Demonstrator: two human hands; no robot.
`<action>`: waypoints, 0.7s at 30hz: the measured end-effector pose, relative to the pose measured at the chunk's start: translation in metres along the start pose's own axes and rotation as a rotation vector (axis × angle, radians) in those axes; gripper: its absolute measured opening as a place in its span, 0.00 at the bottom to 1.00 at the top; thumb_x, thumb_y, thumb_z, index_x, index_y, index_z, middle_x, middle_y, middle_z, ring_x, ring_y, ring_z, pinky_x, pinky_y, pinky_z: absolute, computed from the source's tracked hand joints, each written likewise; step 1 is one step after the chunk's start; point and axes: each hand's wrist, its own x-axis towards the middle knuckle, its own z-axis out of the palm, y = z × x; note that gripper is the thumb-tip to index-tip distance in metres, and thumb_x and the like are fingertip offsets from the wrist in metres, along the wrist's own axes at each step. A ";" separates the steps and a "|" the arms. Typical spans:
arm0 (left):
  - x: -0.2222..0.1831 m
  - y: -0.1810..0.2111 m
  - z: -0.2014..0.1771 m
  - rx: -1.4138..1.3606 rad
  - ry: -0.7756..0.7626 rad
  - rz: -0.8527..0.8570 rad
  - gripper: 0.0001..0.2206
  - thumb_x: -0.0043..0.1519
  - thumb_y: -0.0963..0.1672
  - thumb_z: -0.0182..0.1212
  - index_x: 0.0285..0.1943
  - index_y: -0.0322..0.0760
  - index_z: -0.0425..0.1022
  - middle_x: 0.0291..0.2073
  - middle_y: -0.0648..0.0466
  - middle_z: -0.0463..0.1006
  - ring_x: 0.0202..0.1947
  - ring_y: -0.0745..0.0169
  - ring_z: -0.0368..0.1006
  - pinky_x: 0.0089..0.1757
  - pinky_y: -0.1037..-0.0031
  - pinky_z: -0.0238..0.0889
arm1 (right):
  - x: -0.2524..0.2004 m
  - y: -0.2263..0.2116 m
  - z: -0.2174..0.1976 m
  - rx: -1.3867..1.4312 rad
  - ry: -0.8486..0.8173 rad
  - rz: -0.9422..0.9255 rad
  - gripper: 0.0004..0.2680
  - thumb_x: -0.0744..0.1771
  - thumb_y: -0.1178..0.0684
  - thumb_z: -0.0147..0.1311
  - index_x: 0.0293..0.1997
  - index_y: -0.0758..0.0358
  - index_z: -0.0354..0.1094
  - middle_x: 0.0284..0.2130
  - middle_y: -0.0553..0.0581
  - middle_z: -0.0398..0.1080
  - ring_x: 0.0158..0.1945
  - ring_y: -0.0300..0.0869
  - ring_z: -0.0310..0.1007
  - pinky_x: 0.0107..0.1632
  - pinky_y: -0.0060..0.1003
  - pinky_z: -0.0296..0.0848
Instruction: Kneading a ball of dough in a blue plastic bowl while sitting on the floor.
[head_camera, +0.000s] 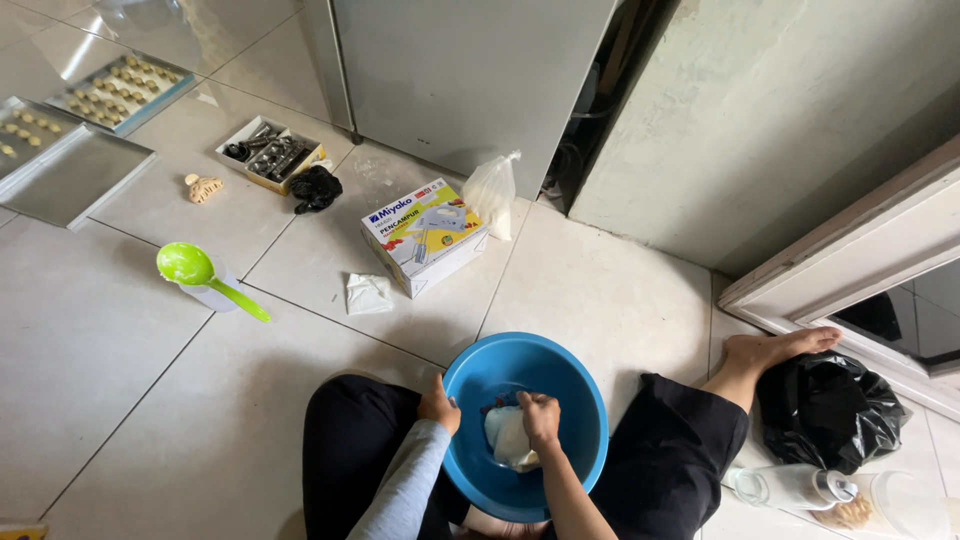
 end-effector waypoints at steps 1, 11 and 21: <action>0.000 -0.001 -0.001 0.002 0.007 0.000 0.28 0.65 0.41 0.56 0.75 0.45 0.54 0.54 0.44 0.78 0.50 0.46 0.80 0.51 0.60 0.75 | 0.002 0.008 -0.003 0.004 -0.004 -0.004 0.11 0.65 0.52 0.57 0.35 0.75 0.77 0.30 0.66 0.75 0.32 0.49 0.75 0.44 0.41 0.78; 0.000 -0.001 -0.001 0.018 0.003 0.022 0.30 0.64 0.40 0.57 0.76 0.47 0.52 0.55 0.44 0.77 0.51 0.46 0.79 0.52 0.60 0.75 | -0.002 0.041 -0.039 0.869 0.020 0.200 0.12 0.64 0.48 0.50 0.21 0.51 0.50 0.26 0.54 0.59 0.34 0.43 0.55 0.53 0.42 0.54; -0.003 -0.003 -0.003 0.002 0.029 0.050 0.29 0.62 0.40 0.60 0.74 0.45 0.56 0.56 0.44 0.77 0.53 0.45 0.77 0.53 0.58 0.73 | -0.004 0.056 -0.051 1.352 -0.338 0.041 0.17 0.64 0.47 0.47 0.09 0.50 0.52 0.13 0.46 0.54 0.24 0.38 0.56 0.44 0.33 0.59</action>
